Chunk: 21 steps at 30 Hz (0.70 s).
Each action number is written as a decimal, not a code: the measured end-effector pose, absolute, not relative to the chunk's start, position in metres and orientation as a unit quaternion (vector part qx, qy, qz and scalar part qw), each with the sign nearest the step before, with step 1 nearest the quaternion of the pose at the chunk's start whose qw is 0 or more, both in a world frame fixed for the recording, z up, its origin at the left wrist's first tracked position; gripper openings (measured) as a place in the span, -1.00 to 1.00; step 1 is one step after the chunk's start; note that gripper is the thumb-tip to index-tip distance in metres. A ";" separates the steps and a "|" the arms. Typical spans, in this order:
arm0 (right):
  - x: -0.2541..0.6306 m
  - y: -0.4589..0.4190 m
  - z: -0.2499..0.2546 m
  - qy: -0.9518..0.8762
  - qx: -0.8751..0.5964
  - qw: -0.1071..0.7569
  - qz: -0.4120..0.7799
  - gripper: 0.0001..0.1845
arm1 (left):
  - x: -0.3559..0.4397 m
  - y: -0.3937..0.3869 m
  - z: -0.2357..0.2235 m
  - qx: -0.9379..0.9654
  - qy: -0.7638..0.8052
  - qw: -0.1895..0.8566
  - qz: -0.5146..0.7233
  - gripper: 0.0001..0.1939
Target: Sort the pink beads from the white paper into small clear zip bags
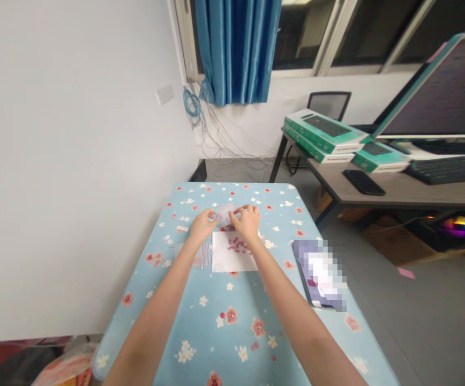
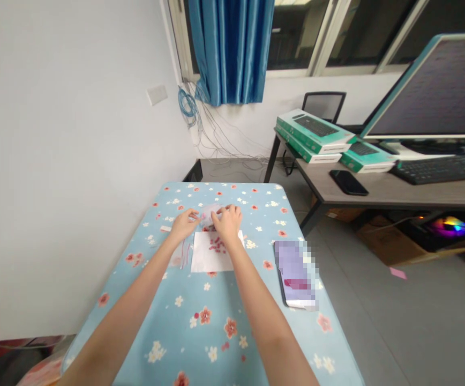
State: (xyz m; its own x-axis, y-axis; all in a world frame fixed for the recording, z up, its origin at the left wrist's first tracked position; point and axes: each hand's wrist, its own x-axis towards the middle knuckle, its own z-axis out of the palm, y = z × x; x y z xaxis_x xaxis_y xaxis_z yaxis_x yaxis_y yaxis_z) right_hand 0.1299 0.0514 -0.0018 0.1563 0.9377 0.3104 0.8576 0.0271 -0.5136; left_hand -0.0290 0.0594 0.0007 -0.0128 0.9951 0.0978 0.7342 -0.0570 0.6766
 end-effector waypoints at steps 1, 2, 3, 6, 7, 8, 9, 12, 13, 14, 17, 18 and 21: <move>0.129 0.054 -0.002 -0.647 -0.695 0.308 0.065 -0.67 | -0.027 0.062 -0.002 0.667 0.650 0.224 0.287 -0.79; 0.129 0.056 -0.002 -0.648 -0.694 0.307 0.066 -0.67 | -0.025 0.064 -0.004 0.668 0.651 0.224 0.283 -0.79; 0.128 0.058 -0.003 -0.648 -0.694 0.307 0.066 -0.68 | -0.024 0.066 -0.005 0.669 0.652 0.223 0.280 -0.80; 0.125 0.063 -0.006 -0.643 -0.700 0.304 0.067 -0.71 | -0.020 0.068 -0.009 0.671 0.653 0.222 0.272 -0.78; 0.124 0.063 -0.007 -0.641 -0.702 0.303 0.066 -0.72 | -0.019 0.068 -0.010 0.672 0.653 0.221 0.270 -0.77; 0.123 0.064 -0.008 -0.640 -0.703 0.303 0.065 -0.74 | -0.019 0.068 -0.011 0.673 0.653 0.221 0.269 -0.76; 0.122 0.064 -0.009 -0.640 -0.703 0.304 0.064 -0.74 | -0.018 0.067 -0.012 0.674 0.651 0.220 0.270 -0.76; 0.119 0.063 -0.012 -0.640 -0.701 0.309 0.065 -0.76 | -0.017 0.065 -0.015 0.680 0.640 0.218 0.284 -0.78; 0.118 0.063 -0.012 -0.640 -0.699 0.310 0.068 -0.77 | -0.017 0.064 -0.016 0.681 0.635 0.218 0.292 -0.80; 0.117 0.062 -0.011 -0.641 -0.697 0.313 0.073 -0.78 | -0.018 0.063 -0.017 0.680 0.631 0.219 0.301 -0.81; 0.114 0.058 -0.006 -0.638 -0.688 0.333 0.095 -0.82 | -0.020 0.063 -0.021 0.665 0.627 0.224 0.337 -0.81; 0.113 0.057 -0.003 -0.635 -0.684 0.345 0.103 -0.82 | -0.021 0.063 -0.022 0.656 0.627 0.229 0.352 -0.79; 0.114 0.051 0.008 -0.617 -0.666 0.393 0.145 -0.81 | -0.025 0.065 -0.023 0.620 0.627 0.261 0.392 -0.68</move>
